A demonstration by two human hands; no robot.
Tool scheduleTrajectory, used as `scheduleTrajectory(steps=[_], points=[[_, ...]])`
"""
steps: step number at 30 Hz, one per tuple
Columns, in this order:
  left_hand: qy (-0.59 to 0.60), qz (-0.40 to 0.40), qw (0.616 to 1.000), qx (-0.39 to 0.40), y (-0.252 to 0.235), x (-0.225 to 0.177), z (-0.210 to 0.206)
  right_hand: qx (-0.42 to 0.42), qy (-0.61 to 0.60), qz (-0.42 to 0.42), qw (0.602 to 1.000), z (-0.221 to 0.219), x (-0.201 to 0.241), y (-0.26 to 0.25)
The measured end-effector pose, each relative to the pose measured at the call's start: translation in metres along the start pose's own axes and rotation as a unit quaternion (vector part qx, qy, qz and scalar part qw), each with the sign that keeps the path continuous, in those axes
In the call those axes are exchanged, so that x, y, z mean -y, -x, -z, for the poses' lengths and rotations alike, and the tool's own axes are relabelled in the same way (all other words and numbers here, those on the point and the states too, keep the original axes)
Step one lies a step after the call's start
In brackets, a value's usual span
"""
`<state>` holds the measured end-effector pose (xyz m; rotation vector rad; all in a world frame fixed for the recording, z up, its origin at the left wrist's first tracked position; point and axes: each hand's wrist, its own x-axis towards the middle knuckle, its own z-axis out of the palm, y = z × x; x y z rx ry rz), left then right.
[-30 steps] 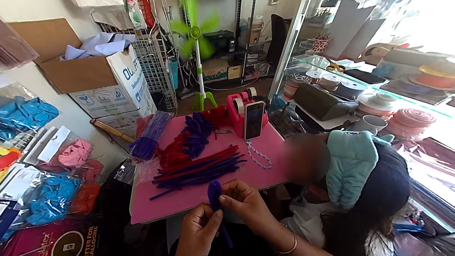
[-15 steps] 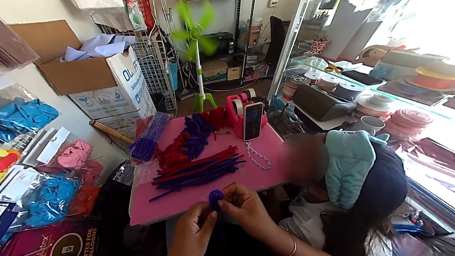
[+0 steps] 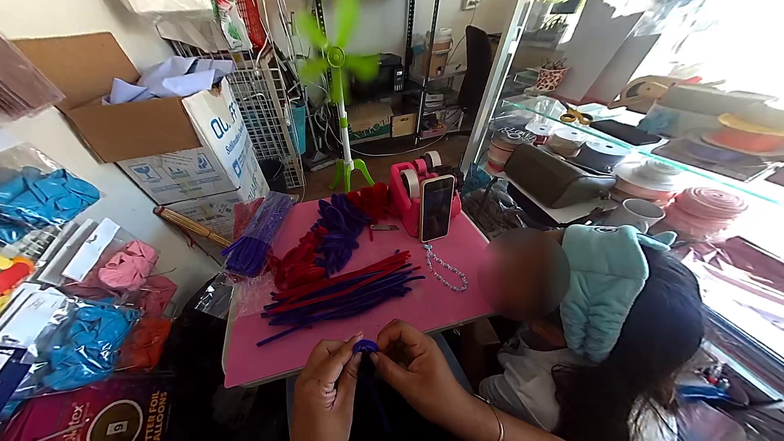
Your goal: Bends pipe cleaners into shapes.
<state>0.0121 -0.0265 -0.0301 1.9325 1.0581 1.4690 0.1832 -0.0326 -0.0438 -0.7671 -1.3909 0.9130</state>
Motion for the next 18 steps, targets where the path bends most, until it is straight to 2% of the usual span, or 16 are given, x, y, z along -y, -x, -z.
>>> scheduleTrajectory(steps=[4,11,14,16,18], points=[[-0.019,0.001,0.999,0.030,0.000,0.000,0.001,0.016,0.004,-0.001,1.000,0.001,0.000,0.000],[-0.100,-0.038,0.994,-0.013,0.000,-0.006,-0.001,0.004,0.033,0.010,0.999,0.000,0.000,0.001],[0.020,0.012,0.999,0.029,-0.001,-0.002,-0.002,-0.010,0.022,-0.006,1.000,-0.002,0.002,0.002],[0.111,0.060,0.989,0.077,-0.001,0.001,-0.001,-0.012,0.003,-0.026,1.000,-0.002,0.005,0.003],[0.154,0.102,0.978,0.092,0.000,0.001,0.002,0.006,-0.006,-0.031,0.999,0.001,0.008,0.002]])
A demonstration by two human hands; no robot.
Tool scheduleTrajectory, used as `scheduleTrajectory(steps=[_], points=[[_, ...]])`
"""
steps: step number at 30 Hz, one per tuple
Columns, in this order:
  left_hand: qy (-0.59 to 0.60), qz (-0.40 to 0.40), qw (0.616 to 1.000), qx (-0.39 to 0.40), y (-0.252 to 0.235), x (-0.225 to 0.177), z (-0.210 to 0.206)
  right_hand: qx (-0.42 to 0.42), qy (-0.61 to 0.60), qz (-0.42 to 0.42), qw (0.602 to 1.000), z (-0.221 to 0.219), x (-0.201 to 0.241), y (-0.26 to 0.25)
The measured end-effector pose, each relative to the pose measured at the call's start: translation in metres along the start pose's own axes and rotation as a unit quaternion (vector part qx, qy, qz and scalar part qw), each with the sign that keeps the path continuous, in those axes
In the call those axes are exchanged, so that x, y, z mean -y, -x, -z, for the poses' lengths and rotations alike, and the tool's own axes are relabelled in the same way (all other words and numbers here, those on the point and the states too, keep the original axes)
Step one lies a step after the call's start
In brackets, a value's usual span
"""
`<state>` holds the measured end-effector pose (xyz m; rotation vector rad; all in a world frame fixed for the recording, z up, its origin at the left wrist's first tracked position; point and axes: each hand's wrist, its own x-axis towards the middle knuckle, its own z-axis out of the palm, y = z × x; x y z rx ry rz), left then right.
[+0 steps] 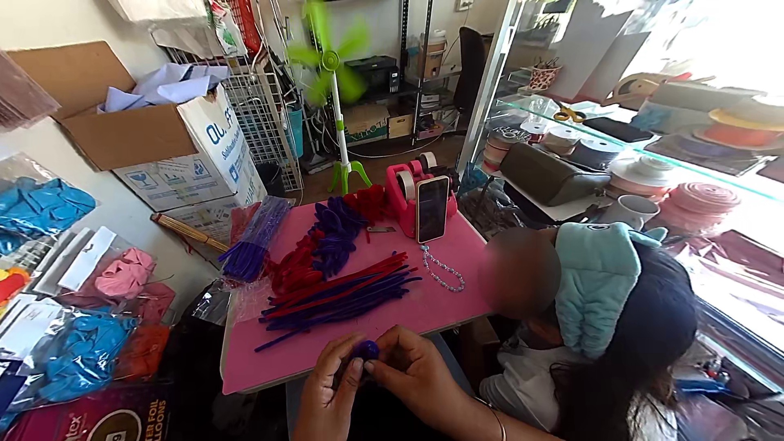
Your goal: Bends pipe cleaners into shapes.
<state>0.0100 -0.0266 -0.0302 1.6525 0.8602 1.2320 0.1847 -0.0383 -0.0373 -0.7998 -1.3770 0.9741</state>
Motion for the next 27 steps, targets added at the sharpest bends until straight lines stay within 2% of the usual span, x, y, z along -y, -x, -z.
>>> scheduleTrajectory(steps=[3,6,9,20,27], points=[[0.006,0.053,0.999,-0.006,0.001,-0.009,0.005,0.034,0.082,0.076,0.993,0.010,0.002,-0.003],[-0.015,0.076,0.996,0.041,0.000,-0.013,0.013,0.050,0.204,0.169,0.963,0.019,0.006,-0.008],[-0.025,0.076,0.992,0.097,0.000,-0.013,0.015,0.078,0.262,0.215,0.938,0.022,0.008,-0.008],[-0.045,0.085,0.983,0.159,0.000,-0.015,0.020,0.204,0.282,0.222,0.911,0.038,0.015,-0.014],[-0.080,0.099,0.977,0.169,-0.001,-0.019,0.019,0.222,0.284,0.241,0.901,0.037,0.013,-0.017]])
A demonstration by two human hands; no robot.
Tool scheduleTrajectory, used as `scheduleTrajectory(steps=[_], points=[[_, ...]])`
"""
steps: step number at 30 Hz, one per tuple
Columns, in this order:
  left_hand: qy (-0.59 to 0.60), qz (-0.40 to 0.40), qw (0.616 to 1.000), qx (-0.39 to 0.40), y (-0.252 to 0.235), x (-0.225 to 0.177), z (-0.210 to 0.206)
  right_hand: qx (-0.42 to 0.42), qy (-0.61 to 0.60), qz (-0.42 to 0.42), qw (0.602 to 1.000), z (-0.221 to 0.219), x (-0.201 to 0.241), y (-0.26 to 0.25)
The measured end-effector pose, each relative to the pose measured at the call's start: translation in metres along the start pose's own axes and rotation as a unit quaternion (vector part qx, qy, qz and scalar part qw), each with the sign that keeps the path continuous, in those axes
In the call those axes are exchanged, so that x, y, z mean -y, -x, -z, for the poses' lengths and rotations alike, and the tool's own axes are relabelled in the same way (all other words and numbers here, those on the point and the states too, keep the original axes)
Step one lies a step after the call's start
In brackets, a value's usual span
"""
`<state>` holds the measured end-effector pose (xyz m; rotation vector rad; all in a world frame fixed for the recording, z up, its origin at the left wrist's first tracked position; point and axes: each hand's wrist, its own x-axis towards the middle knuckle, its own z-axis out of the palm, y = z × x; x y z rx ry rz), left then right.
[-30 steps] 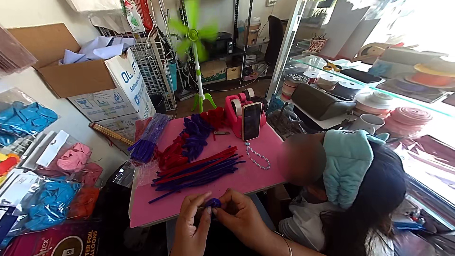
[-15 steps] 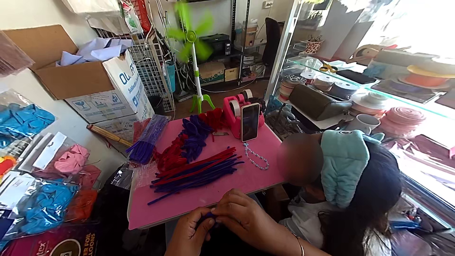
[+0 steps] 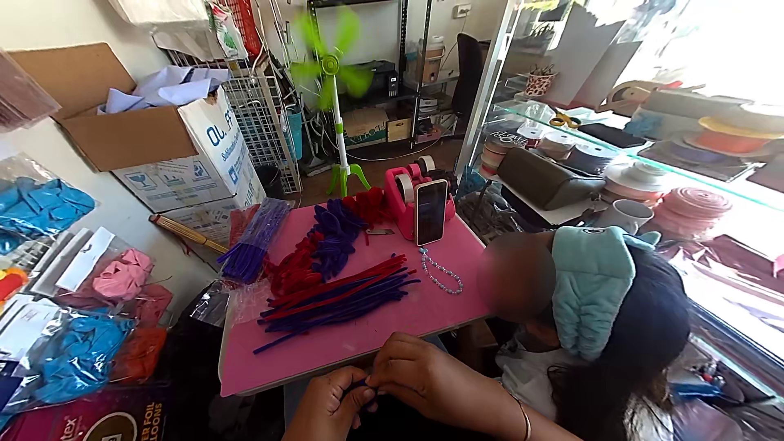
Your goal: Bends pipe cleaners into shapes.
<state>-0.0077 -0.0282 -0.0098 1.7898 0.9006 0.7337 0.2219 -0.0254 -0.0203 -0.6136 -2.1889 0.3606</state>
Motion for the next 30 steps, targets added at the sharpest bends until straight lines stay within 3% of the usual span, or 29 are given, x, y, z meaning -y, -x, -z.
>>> scheduleTrajectory(steps=[9,15,18,22,30], points=[[0.032,-0.009,0.999,-0.009,-0.003,-0.008,-0.004,-0.092,-0.048,-0.070,0.992,-0.004,0.003,0.001],[-0.183,-0.068,0.973,-0.126,-0.005,0.008,-0.010,-0.132,-0.025,-0.110,0.985,-0.008,0.001,-0.001],[-0.109,-0.091,0.973,-0.180,-0.009,0.013,-0.012,-0.178,-0.110,-0.150,0.966,-0.017,0.001,-0.004],[0.024,-0.082,0.977,-0.194,-0.009,0.007,-0.018,-0.201,-0.247,-0.202,0.926,-0.030,0.002,-0.003],[0.056,-0.053,0.969,-0.234,-0.015,0.006,-0.019,-0.200,-0.287,-0.239,0.906,-0.036,0.004,-0.007]])
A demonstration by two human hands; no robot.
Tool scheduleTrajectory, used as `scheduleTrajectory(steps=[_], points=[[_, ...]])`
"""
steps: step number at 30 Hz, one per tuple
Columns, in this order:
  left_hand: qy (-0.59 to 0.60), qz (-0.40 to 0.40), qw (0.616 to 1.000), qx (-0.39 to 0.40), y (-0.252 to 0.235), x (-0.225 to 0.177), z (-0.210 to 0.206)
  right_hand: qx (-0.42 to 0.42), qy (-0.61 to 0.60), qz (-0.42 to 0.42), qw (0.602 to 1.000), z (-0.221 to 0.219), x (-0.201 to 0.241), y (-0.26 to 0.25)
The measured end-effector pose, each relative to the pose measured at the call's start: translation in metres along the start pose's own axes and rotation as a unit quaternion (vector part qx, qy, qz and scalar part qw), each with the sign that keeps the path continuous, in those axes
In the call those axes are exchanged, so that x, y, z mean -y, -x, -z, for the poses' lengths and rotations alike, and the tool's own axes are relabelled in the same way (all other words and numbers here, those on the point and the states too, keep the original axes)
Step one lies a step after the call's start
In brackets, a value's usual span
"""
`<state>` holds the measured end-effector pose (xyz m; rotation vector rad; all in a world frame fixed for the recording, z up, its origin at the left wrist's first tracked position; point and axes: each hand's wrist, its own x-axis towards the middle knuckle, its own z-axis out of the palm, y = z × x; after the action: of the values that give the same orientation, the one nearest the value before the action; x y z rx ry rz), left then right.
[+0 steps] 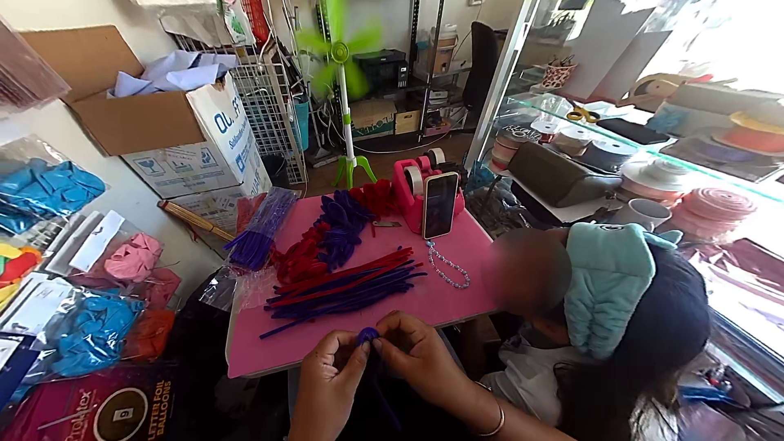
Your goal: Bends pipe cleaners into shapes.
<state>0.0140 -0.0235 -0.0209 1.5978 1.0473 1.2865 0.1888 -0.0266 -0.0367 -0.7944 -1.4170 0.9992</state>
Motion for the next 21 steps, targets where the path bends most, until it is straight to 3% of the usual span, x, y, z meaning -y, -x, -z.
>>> scheduleTrajectory(steps=[7,12,21], points=[[0.129,0.103,0.986,-0.039,-0.0045,0.0009,0.0012,0.021,-0.060,-0.075,0.995,-0.0009,-0.0030,0.0035],[0.178,0.101,0.978,-0.031,-0.0031,0.0012,0.0014,-0.017,-0.065,-0.094,0.993,-0.0004,-0.0003,-0.0014],[0.084,0.028,0.996,-0.026,-0.0001,0.0094,-0.0050,0.006,-0.056,-0.096,0.994,-0.0015,-0.0041,0.0018]])
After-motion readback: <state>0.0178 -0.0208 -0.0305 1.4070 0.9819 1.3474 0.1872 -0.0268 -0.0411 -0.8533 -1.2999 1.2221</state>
